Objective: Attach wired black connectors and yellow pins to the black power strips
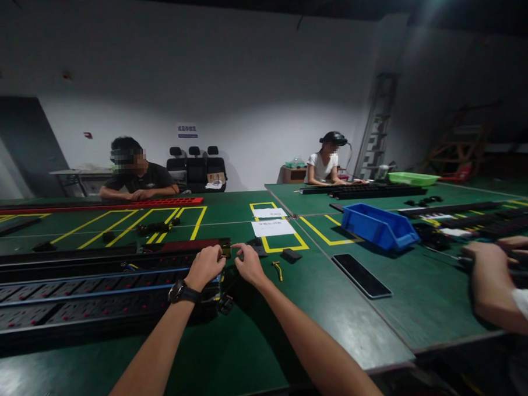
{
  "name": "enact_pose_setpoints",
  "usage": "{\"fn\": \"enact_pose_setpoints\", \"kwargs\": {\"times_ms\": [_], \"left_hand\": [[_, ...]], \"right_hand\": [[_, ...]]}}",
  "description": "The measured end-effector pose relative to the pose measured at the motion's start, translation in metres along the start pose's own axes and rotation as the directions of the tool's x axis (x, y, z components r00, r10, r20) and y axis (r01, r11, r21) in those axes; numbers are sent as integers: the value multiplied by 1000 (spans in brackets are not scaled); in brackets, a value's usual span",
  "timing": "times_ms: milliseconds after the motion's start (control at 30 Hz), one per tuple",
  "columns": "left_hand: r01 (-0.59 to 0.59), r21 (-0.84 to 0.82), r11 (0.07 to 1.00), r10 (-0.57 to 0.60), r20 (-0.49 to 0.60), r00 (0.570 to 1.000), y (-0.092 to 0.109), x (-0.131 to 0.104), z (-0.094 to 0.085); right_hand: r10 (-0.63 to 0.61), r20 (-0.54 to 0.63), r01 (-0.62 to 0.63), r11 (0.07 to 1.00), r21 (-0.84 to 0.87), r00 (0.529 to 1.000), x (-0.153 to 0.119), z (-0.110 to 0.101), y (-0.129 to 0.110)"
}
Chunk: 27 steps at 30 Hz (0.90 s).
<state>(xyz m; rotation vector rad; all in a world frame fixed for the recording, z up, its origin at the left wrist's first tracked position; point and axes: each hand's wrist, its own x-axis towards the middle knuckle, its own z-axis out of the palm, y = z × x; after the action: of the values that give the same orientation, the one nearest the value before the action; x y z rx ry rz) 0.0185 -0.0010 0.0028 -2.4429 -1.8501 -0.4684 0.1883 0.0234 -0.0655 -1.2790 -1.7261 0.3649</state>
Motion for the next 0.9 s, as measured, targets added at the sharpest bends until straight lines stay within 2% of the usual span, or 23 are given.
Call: {"fn": "enact_pose_setpoints", "kwargs": {"times_ms": [67, 133, 233, 300, 400, 533, 600, 700, 900], "left_hand": [[5, -16, 1000, -4, 7, 1000, -1, 2, 2], [9, -33, 999, -9, 14, 1000, -2, 3, 2], [8, -48, 999, -7, 21, 1000, -2, 3, 1], [-7, -60, 998, 8, 22, 1000, -2, 2, -1], [-32, -80, 996, 34, 21, 999, -1, 2, -4], [-15, -103, 995, 17, 17, 1000, -1, 4, -5], [-14, -107, 994, 16, 15, 1000, -1, 5, -5], [-19, -111, 994, 20, 9, 1000, -1, 6, -4], [-26, -122, 992, 27, 7, 1000, -1, 6, -2]], "right_hand": [[11, -9, -12, 994, -108, 1000, 3, -24, 5], [76, -14, -77, 969, -236, 997, 3, -53, 11], [282, -58, -279, 862, -423, 958, 0, -91, 22], [350, -64, -331, 788, -519, 934, -4, -104, 26], [323, -16, -267, 751, -604, 946, -7, -103, 22], [208, 114, -97, 787, -610, 971, -7, -80, 9], [189, 134, -70, 792, -607, 973, -6, -70, 5], [212, 96, -107, 774, -624, 972, -5, -63, 3], [318, 34, -240, 777, -582, 947, -2, -62, 8]]}}
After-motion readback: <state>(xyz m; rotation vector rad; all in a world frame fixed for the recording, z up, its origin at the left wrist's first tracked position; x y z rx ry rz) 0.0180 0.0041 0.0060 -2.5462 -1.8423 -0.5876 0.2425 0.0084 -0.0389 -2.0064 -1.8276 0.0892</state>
